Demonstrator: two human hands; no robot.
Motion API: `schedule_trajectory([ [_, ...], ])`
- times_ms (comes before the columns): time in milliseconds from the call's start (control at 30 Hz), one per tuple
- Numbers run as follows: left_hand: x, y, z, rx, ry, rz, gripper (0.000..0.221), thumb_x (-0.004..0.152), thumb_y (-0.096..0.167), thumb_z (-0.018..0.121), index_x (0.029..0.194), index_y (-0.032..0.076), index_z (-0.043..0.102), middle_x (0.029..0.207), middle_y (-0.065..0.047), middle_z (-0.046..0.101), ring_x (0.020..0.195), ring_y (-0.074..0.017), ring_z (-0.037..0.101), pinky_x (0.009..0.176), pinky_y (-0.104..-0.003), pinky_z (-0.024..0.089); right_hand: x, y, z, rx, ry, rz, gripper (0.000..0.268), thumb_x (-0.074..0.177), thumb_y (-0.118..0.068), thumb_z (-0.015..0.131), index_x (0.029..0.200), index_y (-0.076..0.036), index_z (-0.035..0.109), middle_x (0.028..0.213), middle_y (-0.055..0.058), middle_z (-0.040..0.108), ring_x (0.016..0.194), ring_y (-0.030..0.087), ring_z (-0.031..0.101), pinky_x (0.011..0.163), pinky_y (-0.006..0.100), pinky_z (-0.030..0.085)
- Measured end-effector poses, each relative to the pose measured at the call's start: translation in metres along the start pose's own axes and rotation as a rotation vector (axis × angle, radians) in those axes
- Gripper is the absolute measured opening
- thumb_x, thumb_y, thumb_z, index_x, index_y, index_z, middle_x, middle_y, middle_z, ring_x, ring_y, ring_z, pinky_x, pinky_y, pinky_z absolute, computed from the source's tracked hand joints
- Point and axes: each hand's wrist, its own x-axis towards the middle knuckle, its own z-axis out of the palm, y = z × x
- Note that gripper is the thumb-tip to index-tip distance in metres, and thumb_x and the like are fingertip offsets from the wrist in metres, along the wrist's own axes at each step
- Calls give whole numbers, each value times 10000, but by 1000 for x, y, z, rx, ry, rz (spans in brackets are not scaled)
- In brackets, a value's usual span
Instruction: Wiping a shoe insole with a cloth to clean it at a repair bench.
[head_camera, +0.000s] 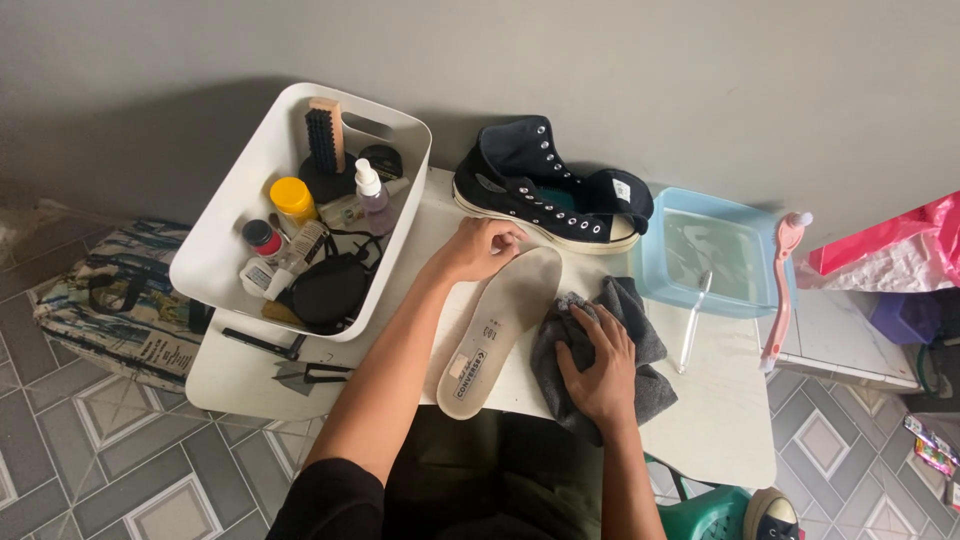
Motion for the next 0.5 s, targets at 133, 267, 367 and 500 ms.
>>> schedule_trajectory([
  [133,6,1,2,30,-14,-41,253,885,287,634,1115,247,730,943,-6,782,944,-253,746,920,-459,512,-2,6,1,14,9,-22,580,856,-308,735,1422,-223,640,1430,131,597,1445,380,474,1142,615,351],
  [267,-3,22,0,159,-73,-116,375,886,414,637,1237,282,656,1046,39,746,1037,-212,711,972,-464,466,-4,7,1,19,38,-45,557,864,-308,738,1404,-197,654,1397,138,618,1429,377,497,1117,607,373],
  [367,-55,93,-28,249,-73,-166,563,898,478,612,1395,225,528,1179,-36,687,1130,-256,662,1001,-495,443,-9,5,-1,34,34,-35,563,867,-325,738,1407,-192,652,1404,142,615,1437,377,489,1123,597,369],
  [500,-129,171,-50,274,-92,-326,916,845,537,659,1541,42,328,1275,-228,575,1186,-399,586,964,-541,451,-4,-5,-12,36,-16,30,791,794,-527,791,1489,-215,578,1519,166,519,1489,419,397,1177,625,305],
])
